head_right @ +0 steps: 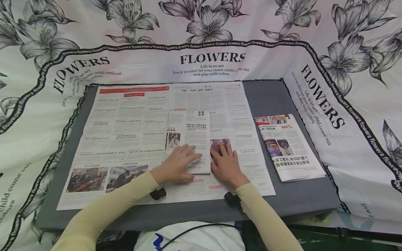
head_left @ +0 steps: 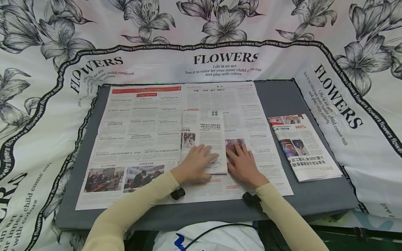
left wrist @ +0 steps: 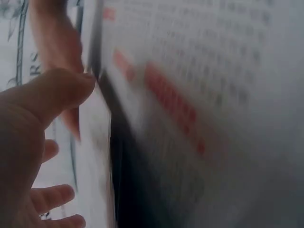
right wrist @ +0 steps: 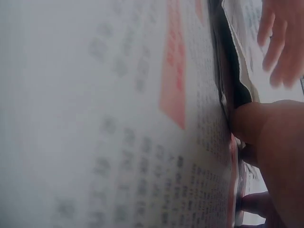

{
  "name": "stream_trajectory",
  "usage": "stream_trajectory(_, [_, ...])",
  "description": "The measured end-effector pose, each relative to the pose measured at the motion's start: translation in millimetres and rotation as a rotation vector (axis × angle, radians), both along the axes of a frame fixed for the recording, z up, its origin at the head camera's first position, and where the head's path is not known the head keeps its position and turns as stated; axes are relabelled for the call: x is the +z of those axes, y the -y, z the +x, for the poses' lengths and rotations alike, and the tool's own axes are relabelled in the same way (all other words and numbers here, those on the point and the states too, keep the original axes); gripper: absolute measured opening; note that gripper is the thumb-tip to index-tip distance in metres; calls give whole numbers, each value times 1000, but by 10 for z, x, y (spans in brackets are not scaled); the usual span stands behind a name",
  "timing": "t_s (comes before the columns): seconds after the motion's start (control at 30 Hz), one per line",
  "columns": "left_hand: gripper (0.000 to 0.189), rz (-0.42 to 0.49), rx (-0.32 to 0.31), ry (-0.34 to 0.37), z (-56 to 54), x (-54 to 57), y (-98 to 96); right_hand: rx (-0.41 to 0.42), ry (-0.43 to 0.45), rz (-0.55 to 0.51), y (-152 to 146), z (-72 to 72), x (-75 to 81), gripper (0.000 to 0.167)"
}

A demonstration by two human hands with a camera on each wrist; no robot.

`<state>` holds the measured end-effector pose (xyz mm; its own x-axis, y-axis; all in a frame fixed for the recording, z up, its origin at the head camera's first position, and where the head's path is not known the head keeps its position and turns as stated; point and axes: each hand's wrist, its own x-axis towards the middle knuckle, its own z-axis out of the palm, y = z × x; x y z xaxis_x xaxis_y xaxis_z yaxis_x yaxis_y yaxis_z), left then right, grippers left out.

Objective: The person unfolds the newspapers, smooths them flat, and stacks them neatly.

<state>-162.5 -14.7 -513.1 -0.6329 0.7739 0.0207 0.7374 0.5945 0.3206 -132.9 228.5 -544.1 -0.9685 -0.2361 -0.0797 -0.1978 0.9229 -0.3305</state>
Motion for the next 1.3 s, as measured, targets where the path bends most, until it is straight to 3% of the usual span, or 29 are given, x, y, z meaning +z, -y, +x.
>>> stream_trajectory(0.23, [81,-76,19,29,71,-149,-255,-3,-16,-2,12,15,18,57])
stream_trajectory(0.33, [78,-76,23,38,96,-156,-299,1,-29,9,16,16,32,56])
stream_trajectory(0.57, [63,-127,29,-56,61,-180,-346,4,-31,7,11,12,38,57])
stream_trajectory(0.8, [59,-152,35,-39,40,-172,-357,11,-38,1,-7,11,40,56])
stream_trajectory(1.3, [57,18,21,108,-27,-68,-280,7,-39,-3,-5,0,5,60])
